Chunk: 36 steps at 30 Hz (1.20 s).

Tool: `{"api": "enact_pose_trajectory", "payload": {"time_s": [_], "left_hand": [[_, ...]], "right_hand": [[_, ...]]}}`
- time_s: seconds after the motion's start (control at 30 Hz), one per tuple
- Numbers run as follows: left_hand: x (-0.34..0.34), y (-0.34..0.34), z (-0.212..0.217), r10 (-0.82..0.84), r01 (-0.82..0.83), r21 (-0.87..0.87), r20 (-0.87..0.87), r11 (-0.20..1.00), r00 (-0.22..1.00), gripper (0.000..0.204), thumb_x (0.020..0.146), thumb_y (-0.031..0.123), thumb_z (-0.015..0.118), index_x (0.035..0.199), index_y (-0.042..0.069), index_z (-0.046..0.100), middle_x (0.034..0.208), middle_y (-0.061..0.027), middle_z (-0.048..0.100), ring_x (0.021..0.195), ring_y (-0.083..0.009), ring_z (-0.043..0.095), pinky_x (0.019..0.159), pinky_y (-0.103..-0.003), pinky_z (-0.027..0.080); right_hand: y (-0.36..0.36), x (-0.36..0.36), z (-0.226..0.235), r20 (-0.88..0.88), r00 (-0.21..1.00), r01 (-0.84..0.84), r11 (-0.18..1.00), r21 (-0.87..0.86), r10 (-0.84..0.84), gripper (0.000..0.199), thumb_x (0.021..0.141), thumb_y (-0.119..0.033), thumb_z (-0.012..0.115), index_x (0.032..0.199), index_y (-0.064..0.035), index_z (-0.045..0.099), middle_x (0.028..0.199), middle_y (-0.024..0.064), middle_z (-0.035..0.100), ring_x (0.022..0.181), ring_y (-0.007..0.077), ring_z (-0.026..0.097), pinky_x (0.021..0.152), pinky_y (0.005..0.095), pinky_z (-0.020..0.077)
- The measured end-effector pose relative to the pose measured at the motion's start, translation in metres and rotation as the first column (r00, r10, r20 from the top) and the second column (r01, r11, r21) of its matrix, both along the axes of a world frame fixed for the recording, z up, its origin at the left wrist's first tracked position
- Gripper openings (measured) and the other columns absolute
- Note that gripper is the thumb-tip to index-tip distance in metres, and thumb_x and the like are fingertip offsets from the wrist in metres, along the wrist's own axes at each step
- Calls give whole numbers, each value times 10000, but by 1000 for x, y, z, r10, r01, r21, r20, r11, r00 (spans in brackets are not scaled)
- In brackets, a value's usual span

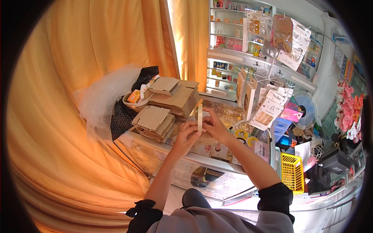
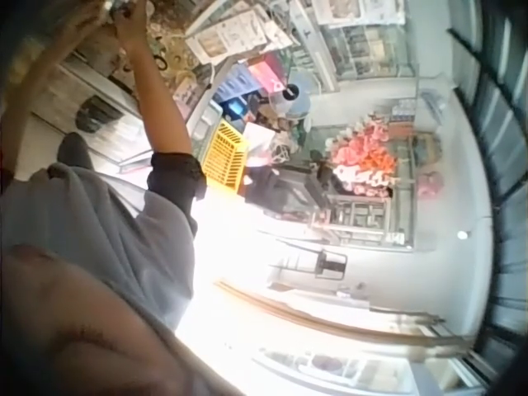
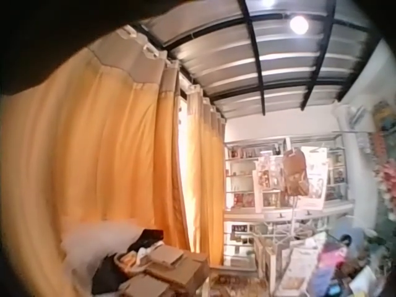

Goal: Assembling and securing small cardboard boxes with tape.

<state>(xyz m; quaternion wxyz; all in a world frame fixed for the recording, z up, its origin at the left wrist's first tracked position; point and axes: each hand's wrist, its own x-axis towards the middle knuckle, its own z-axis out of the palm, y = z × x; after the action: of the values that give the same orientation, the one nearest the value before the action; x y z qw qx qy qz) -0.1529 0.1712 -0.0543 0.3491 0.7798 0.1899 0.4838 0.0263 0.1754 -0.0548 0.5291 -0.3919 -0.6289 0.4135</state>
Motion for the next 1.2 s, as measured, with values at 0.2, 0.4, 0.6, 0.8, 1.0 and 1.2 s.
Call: {"api": "enact_pose_trajectory", "payload": {"time_s": [0.2, 0.4, 0.6, 0.8, 1.0, 1.2], "left_hand": [[-1, 2, -1, 19, -18, 32, -23, 999, 1000, 179, 861, 48, 590, 1002, 88, 693, 1085, -53, 551, 1102, -225, 461, 985, -329, 348], [-1, 1, 0, 5, -4, 23, -20, 1000, 1000, 166, 886, 85, 568, 995, 80, 693, 1087, -56, 548, 1102, -223, 461, 985, -326, 344], [-2, 3, -1, 3, -2, 28, -15, 1000, 1000, 173, 888, 101, 576, 1010, 83, 697, 1088, -53, 546, 1102, -222, 459, 988, -323, 341], [-1, 3, -2, 3, -1, 42, -35, 999, 999, 183, 863, 90, 607, 1021, 89, 700, 1088, -52, 542, 1105, -220, 458, 991, -322, 345], [-2, 6, -5, -9, 9, 2, -21, 1000, 1000, 173, 869, 99, 597, 1012, 86, 694, 1085, -56, 538, 1107, -216, 457, 988, -322, 344], [-4, 7, -6, -25, 25, -12, -14, 1000, 1000, 165, 885, 117, 587, 1008, 83, 692, 1083, -54, 533, 1102, -212, 457, 982, -319, 344]], "right_hand": [[1, -1, -1, -24, 1000, -7, 1000, -10, 7, 503, 904, -67, 592, 1337, -126, 342, 860, 26, 582, 757, 74, 534, 637, 214, 424], [-1, 1, 0, -5, 1000, 1, 1000, -4, -1, 484, 909, -68, 585, 1327, -126, 347, 867, 27, 585, 763, 76, 532, 642, 214, 425], [-2, -2, 2, -21, 1000, -3, 1000, -23, 2, 479, 911, -64, 580, 1325, -126, 347, 872, 28, 584, 766, 82, 532, 661, 218, 432], [-1, 1, 0, -26, 1000, -16, 1000, -14, 15, 505, 911, -74, 586, 1347, -129, 336, 891, 28, 582, 779, 84, 534, 665, 218, 433], [-5, -1, 5, 17, 1000, 13, 999, -37, -12, 497, 910, -78, 591, 1336, -127, 342, 878, 27, 584, 773, 81, 534, 659, 216, 429], [-6, -2, 6, 18, 1000, -8, 999, -33, 9, 505, 906, -70, 591, 1339, -131, 338, 877, 33, 589, 770, 81, 536, 659, 217, 428]]}}
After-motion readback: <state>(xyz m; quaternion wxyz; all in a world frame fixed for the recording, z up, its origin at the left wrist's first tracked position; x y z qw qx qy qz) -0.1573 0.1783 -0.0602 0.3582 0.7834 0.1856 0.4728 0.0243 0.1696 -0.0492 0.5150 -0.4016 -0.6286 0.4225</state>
